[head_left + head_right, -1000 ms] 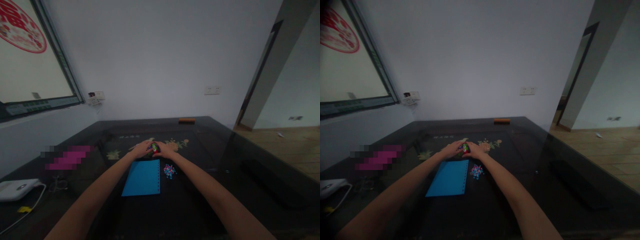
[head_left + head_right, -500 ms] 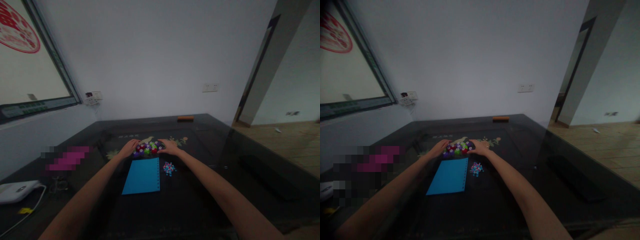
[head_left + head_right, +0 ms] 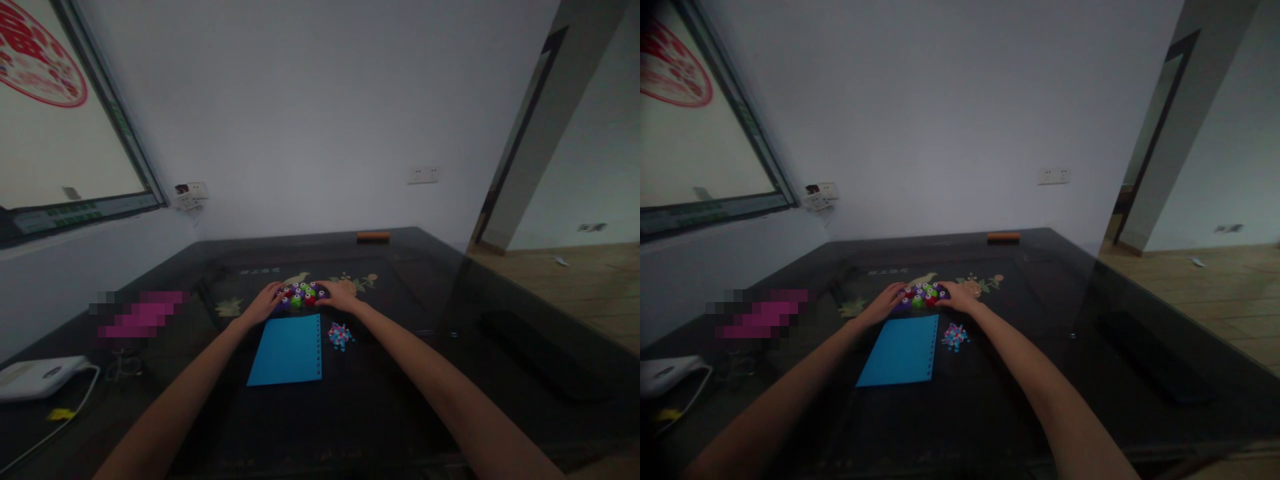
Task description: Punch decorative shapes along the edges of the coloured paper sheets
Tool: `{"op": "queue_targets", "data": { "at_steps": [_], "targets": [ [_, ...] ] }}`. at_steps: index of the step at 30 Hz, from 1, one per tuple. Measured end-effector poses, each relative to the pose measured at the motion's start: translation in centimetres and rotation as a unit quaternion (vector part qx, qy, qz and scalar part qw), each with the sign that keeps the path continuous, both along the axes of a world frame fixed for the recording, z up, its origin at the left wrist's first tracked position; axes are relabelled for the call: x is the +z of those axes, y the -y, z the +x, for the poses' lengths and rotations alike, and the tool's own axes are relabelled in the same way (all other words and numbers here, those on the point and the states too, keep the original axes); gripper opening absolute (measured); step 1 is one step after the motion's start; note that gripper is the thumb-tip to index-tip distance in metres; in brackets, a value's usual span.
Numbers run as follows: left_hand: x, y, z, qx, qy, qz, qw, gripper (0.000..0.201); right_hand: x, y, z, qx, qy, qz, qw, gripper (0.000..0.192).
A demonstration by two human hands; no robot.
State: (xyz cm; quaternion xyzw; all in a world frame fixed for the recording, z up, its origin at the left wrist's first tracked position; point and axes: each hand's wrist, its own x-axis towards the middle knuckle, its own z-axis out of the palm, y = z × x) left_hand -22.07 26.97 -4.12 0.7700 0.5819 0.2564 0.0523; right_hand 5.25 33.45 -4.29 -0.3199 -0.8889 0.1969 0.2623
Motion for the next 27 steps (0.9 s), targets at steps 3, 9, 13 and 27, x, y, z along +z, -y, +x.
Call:
{"op": "queue_targets", "data": {
  "at_steps": [3, 9, 13, 27],
  "targets": [
    [0.2, 0.1, -0.1, 0.000, 0.000, 0.003, 1.000, 0.047, 0.4, 0.4, 0.6, -0.002, -0.003, 0.001, 1.000, 0.069],
    [0.8, 0.7, 0.5, 0.010, 0.014, 0.037, 0.999, 0.045, 1.5, 1.3, 2.3, -0.020, -0.028, 0.002, 0.999, 0.066],
    [2.7, 1.9, 1.3, 0.026, 0.039, 0.087, 0.995, 0.039, 2.5, 1.9, 4.4, -0.029, -0.055, -0.002, 0.998, 0.057],
    [3.6, 19.1, 17.6, -0.462, -0.165, 0.182, 0.852, 0.026, 3.2, 19.1, 11.0, 0.126, 0.075, 0.217, 0.965, 0.021]
  ]
}}
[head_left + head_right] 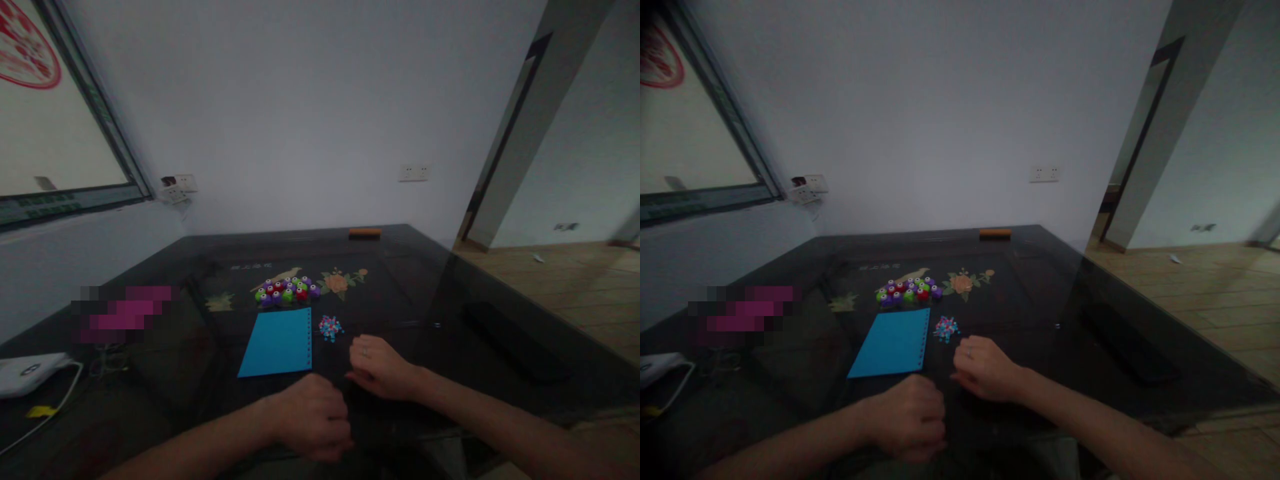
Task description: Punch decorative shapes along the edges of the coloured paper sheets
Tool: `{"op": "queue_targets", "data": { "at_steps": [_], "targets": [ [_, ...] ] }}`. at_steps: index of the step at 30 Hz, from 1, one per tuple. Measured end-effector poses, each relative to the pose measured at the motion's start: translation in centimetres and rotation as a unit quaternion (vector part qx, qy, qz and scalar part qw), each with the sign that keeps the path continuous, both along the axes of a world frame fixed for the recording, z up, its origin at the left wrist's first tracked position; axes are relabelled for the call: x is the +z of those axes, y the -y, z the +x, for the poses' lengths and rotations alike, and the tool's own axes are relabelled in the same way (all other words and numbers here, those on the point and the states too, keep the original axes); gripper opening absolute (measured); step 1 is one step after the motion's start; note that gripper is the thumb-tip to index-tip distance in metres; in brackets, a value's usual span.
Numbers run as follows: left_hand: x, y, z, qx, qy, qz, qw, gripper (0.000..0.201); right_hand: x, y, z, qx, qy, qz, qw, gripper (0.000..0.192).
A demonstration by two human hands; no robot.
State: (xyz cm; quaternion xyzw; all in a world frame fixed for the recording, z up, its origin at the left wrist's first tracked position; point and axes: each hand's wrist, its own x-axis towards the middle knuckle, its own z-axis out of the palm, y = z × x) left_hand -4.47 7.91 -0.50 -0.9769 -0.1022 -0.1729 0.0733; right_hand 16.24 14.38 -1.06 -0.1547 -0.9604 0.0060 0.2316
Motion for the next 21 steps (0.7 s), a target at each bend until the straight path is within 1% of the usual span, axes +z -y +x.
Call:
{"op": "queue_targets", "data": {
  "at_steps": [1, 2, 3, 5, 7, 11, 14, 18, 21],
  "targets": [
    [-0.8, 0.2, 0.5, -0.055, -0.011, 0.003, 0.998, 0.028, -0.6, 0.8, 0.3, 0.025, 0.019, 0.029, 0.999, 0.019],
    [-1.5, 0.2, 0.7, -0.065, -0.012, -0.006, 0.998, 0.029, -1.1, 1.2, 0.4, 0.043, 0.032, 0.049, 0.997, 0.020],
    [-2.0, 0.1, 0.8, -0.059, -0.010, -0.016, 0.998, 0.028, -1.5, 1.5, 0.5, 0.059, 0.044, 0.062, 0.995, 0.020],
    [-2.4, -0.3, 0.7, -0.033, -0.001, -0.037, 0.999, 0.027, -1.9, 1.6, 0.4, 0.070, 0.061, 0.074, 0.993, 0.020],
    [-2.3, -0.5, 0.6, -0.017, 0.004, -0.052, 0.998, 0.026, -1.9, 1.6, 0.0, 0.087, 0.075, 0.075, 0.991, 0.018],
    [-1.7, -0.3, 0.7, -0.007, -0.008, -0.068, 0.998, 0.025, -1.8, 1.6, -0.7, 0.118, 0.095, 0.065, 0.986, 0.017],
    [-1.6, -0.3, 0.8, 0.002, -0.021, -0.081, 0.996, 0.024, -1.9, 1.7, -0.8, 0.115, 0.108, 0.062, 0.986, 0.017],
    [-1.8, -0.3, 0.8, 0.011, -0.014, -0.094, 0.995, 0.025, -1.9, 1.9, -0.8, 0.112, 0.121, 0.061, 0.984, 0.018],
    [-1.7, -0.5, 0.7, 0.020, -0.013, -0.096, 0.995, 0.025, -1.8, 2.0, -1.0, 0.100, 0.125, 0.048, 0.986, 0.014]
  ]
}}
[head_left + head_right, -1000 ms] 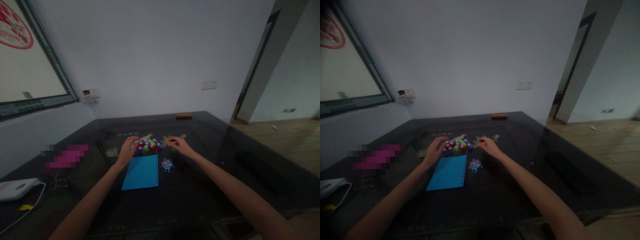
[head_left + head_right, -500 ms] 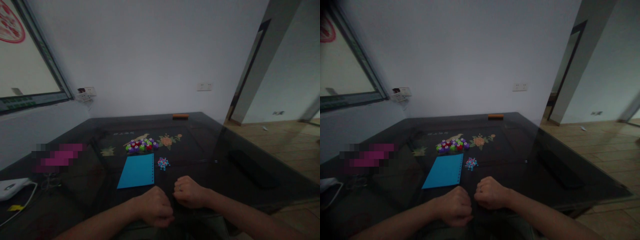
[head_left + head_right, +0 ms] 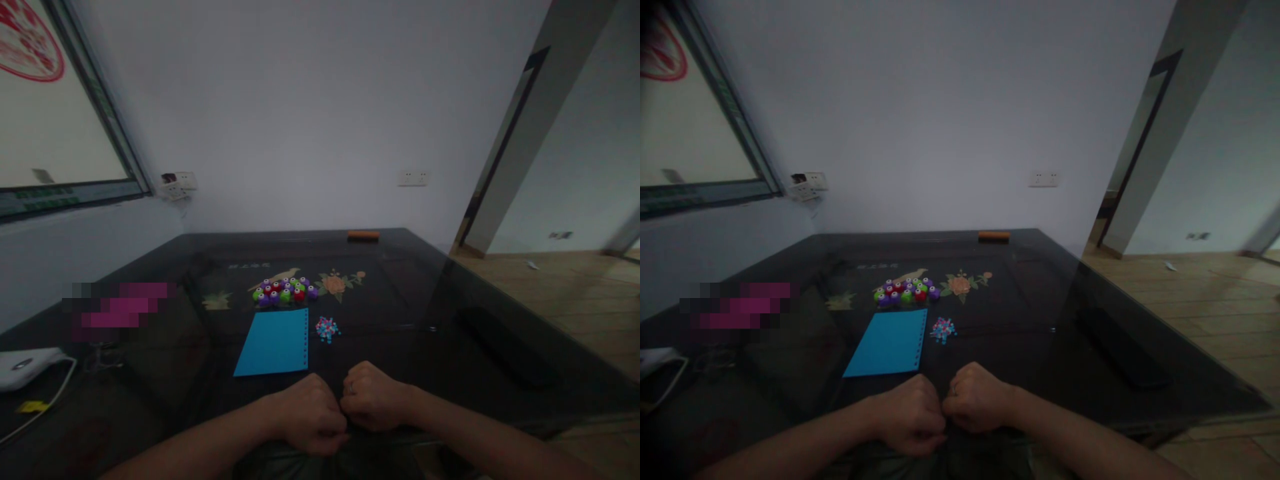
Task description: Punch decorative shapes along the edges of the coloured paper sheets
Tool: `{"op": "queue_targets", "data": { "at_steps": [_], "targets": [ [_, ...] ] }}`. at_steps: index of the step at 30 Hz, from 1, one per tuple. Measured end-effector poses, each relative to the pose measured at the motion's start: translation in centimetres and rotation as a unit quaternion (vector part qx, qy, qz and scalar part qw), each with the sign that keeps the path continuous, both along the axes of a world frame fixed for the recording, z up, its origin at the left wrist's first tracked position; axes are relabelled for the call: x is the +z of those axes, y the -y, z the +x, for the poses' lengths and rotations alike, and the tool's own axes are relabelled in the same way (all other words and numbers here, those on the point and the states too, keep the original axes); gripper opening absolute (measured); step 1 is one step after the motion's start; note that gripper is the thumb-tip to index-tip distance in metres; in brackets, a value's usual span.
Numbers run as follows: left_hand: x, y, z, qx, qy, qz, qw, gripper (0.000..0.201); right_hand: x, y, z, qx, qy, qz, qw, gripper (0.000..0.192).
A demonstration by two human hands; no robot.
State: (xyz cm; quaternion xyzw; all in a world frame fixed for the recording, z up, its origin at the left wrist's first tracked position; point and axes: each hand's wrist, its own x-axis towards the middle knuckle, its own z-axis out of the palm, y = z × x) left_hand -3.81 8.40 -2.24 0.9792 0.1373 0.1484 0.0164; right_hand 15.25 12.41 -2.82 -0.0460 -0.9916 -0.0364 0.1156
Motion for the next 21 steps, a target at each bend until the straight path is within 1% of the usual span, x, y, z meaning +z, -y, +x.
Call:
{"op": "queue_targets", "data": {
  "at_steps": [6, 13, 21],
  "targets": [
    [0.36, -0.52, -0.53, 0.009, -0.014, 0.014, 1.000, 0.021, -0.27, -0.13, -0.11, -0.003, 0.006, -0.021, 1.000, 0.010],
    [0.23, -0.52, -0.39, 0.008, -0.019, 0.016, 1.000, 0.023, -0.27, -0.17, -0.15, -0.011, 0.003, -0.015, 1.000, 0.013],
    [0.39, -0.41, -0.31, 0.027, -0.042, 0.030, 0.998, 0.020, -0.30, -0.19, -0.14, -0.012, 0.002, -0.007, 1.000, 0.010]
  ]
}}
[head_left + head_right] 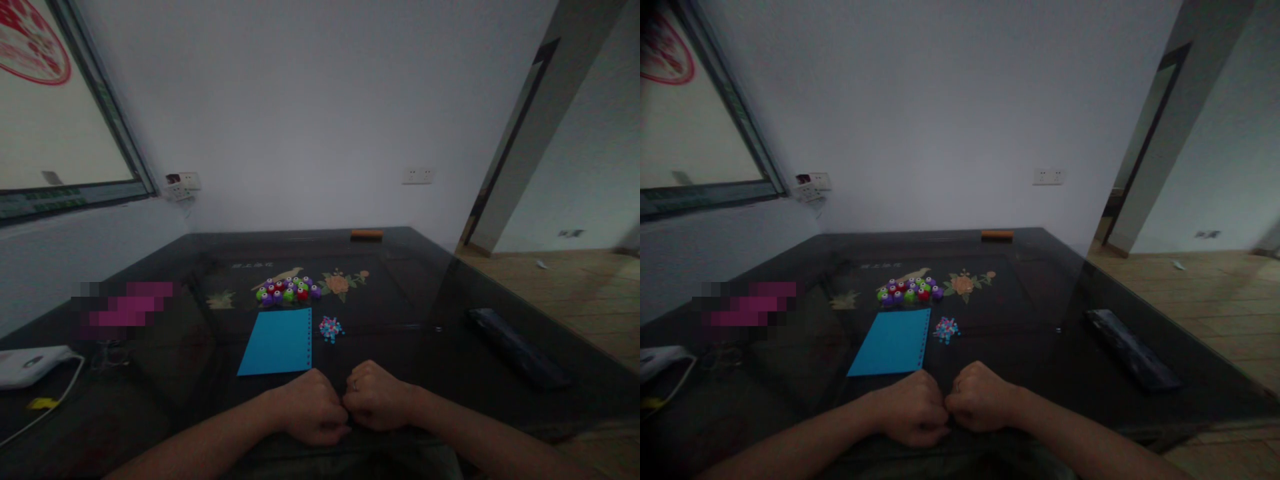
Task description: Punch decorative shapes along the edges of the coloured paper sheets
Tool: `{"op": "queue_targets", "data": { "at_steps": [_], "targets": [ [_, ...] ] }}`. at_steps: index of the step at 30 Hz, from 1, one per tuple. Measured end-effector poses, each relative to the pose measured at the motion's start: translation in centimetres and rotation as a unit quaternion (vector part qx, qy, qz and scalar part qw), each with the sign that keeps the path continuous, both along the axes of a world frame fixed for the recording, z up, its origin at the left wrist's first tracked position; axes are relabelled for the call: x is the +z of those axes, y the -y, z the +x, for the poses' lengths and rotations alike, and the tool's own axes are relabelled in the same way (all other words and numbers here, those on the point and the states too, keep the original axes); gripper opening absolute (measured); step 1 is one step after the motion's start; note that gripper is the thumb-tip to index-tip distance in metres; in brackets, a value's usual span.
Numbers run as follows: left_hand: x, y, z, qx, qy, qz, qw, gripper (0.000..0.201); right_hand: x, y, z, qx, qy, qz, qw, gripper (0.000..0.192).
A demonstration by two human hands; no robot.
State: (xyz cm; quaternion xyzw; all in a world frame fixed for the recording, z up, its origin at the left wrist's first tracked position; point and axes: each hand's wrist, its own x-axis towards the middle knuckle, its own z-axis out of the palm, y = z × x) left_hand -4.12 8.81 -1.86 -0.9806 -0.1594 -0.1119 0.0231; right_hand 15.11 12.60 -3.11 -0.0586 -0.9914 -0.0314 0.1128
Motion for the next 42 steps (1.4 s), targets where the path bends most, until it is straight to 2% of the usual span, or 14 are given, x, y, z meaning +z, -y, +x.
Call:
{"op": "queue_targets", "data": {
  "at_steps": [16, 24, 36, 42],
  "targets": [
    [0.4, 0.0, 0.0, -0.010, -0.005, -0.023, 1.000, 0.022, 0.6, 0.1, 0.0, 0.024, -0.011, -0.010, 1.000, 0.013],
    [0.1, -0.1, -0.1, -0.013, 0.001, -0.029, 1.000, 0.022, 0.4, -0.1, 0.1, 0.024, -0.006, -0.004, 1.000, 0.014],
    [0.7, 0.0, 0.2, -0.008, -0.032, -0.027, 0.999, 0.019, 1.0, 0.1, 0.0, 0.010, 0.019, 0.012, 1.000, 0.012],
    [0.5, 0.0, 0.1, -0.014, -0.022, -0.032, 0.999, 0.021, 1.1, 0.1, 0.0, 0.010, 0.025, 0.009, 1.000, 0.012]
  ]
}}
